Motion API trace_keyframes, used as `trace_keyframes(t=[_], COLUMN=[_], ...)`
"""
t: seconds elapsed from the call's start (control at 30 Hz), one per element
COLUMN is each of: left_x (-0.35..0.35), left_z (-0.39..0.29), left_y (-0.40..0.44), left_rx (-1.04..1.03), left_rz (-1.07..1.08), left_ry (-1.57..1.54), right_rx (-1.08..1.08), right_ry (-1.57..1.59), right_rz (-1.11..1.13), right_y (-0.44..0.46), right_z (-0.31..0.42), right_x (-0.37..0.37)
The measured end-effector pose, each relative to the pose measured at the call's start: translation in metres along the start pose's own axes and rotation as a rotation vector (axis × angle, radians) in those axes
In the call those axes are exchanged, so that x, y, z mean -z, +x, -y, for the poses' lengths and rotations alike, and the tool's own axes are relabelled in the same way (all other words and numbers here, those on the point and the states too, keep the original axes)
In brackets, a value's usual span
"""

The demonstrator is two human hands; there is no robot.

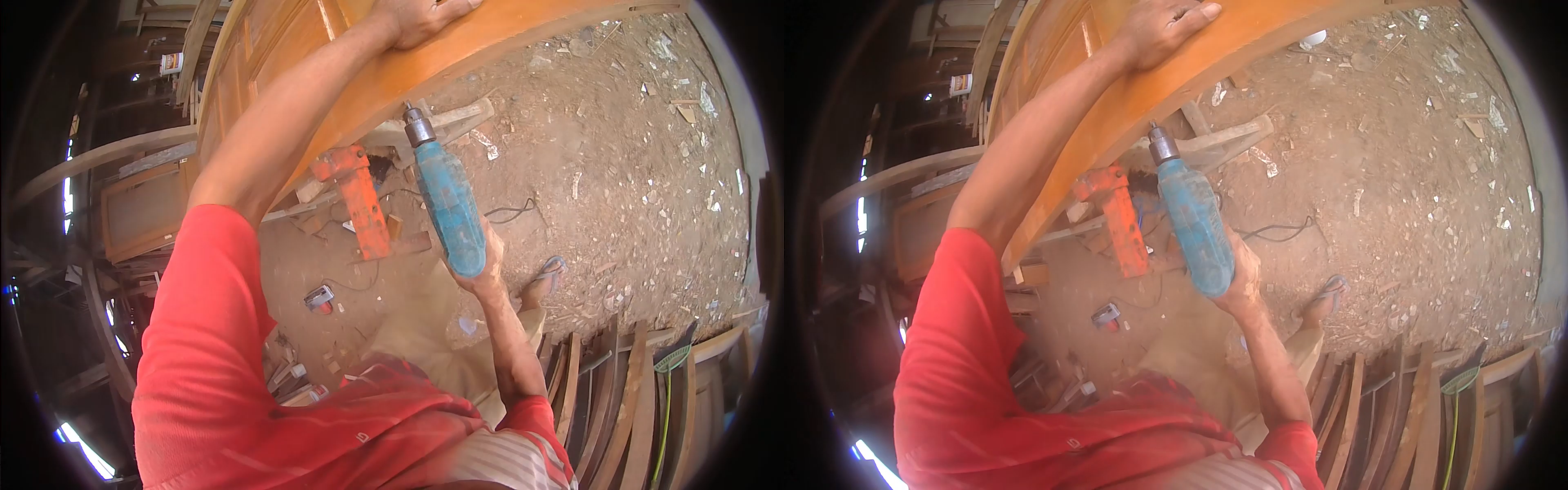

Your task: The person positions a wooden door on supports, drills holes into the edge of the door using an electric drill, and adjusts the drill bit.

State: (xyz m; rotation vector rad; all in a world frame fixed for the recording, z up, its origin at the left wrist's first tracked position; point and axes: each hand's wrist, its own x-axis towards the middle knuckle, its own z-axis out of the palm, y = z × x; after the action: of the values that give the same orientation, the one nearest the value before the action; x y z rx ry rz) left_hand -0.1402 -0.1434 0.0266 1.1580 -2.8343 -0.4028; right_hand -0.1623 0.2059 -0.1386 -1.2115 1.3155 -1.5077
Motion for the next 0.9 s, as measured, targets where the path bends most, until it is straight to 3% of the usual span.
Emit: trace_keyframes(t=[0.2, 0.27, 0.47, 0.63, 0.8, 0.9], left_x=[-0.003, -0.003, -0.002, -0.016, -0.014, -0.015], left_z=[0.009, 0.007, 0.015, 0.027, 0.022, 0.020], left_y=[-0.001, 0.011, 0.005, 0.002, 0.006, 0.002], left_rx=[-0.012, -0.045, 0.065, -0.034, -0.031, -0.002], left_rz=[0.005, -0.010, 0.184, 0.007, -0.023, -0.006], left_ry=[0.004, 0.017, 0.086, -0.051, -0.063, -0.072], right_rx=[-0.072, 0.058, -0.021, -0.084, -0.048, -0.136], right_ry=[0.136, 0.042, 0.148, 0.235, 0.152, 0.064], right_rz=[-0.012, -0.069, -0.050, -0.094, -0.107, -0.061], right_y=[-0.007, -0.001, -0.017, -0.023, -0.047, -0.102], right_z=[-0.001, -0.002, -0.011, -0.005, -0.002, 0.000], right_x=[-0.004, -0.003, -0.015, -0.024, -0.013, 0.002])
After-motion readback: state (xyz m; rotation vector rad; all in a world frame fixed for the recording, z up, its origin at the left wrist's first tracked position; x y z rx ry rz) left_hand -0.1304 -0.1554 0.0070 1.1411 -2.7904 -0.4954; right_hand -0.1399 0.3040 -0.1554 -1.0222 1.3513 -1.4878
